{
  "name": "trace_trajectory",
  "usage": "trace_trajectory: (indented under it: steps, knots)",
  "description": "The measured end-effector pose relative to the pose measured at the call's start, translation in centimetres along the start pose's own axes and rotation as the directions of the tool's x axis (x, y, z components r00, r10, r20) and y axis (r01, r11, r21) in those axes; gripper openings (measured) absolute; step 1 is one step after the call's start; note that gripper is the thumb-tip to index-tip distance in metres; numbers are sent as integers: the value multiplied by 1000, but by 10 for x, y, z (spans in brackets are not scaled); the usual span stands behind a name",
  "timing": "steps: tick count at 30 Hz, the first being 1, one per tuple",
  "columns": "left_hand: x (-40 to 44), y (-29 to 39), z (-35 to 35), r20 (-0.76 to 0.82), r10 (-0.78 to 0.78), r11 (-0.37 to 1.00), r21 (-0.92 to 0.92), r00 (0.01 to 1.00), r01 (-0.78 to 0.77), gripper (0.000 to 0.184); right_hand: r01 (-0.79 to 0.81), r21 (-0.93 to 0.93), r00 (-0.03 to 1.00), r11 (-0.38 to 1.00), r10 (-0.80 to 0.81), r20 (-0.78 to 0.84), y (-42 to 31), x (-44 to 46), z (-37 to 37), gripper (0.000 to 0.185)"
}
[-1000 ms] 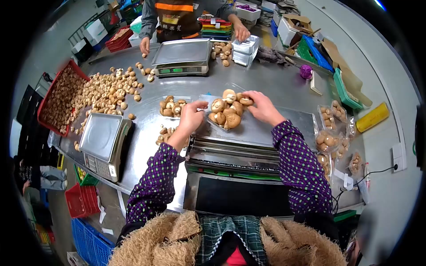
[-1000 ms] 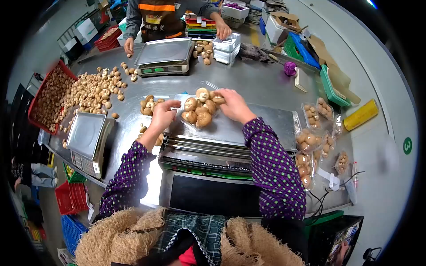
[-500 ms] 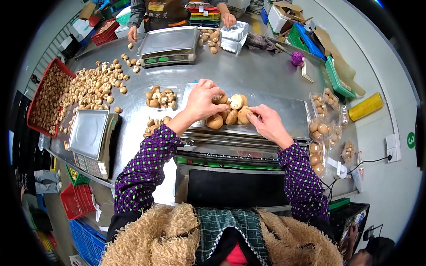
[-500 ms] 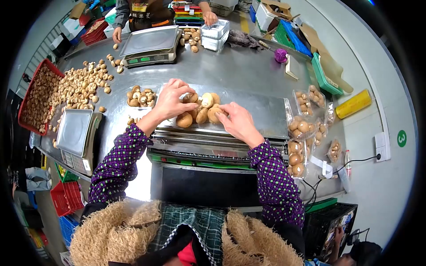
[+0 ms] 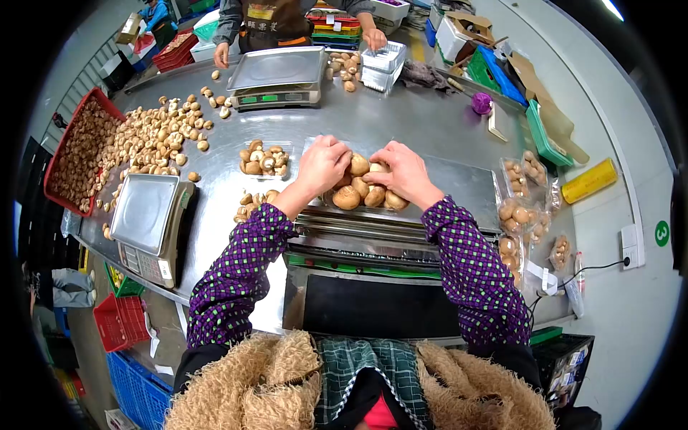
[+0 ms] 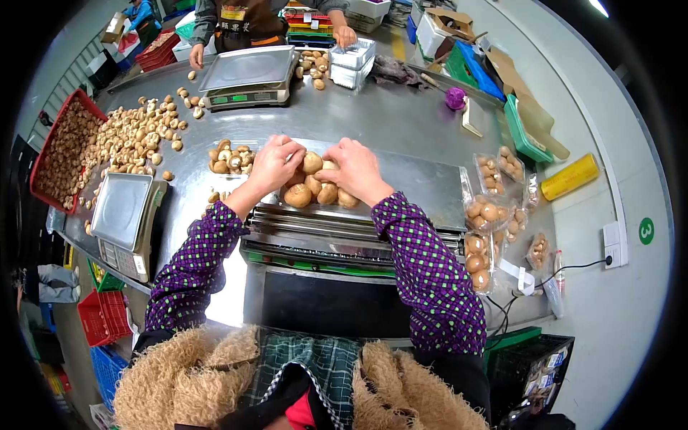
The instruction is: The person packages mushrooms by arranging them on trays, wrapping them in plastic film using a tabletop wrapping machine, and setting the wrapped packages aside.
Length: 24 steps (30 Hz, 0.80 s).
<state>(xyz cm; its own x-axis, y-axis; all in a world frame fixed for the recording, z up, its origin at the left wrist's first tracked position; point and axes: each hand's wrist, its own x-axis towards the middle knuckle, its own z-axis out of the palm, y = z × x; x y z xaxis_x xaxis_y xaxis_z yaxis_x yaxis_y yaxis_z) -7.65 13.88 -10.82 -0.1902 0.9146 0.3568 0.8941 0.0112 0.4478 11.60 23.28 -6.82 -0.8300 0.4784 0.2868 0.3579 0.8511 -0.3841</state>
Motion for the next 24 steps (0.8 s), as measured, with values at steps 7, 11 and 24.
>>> trace_trajectory:
  steps: [7, 11, 24]
  knots:
    - [-28, 16, -15, 114, 327, 944, -79, 938, -319, 79, -14, 129, 993, 992, 28, -114, 12, -23, 21, 26]
    - [-6, 14, 0, 81, 349, 937, -10, 934, -350, 82, 50, 141, 971, 989, -15, -239, 11, -27, 34, 25]
    - [0, 20, -4, 261, 230, 971, -123, 937, -204, 86, -7, 189, 998, 982, 19, -62, 18, -27, 20, 24]
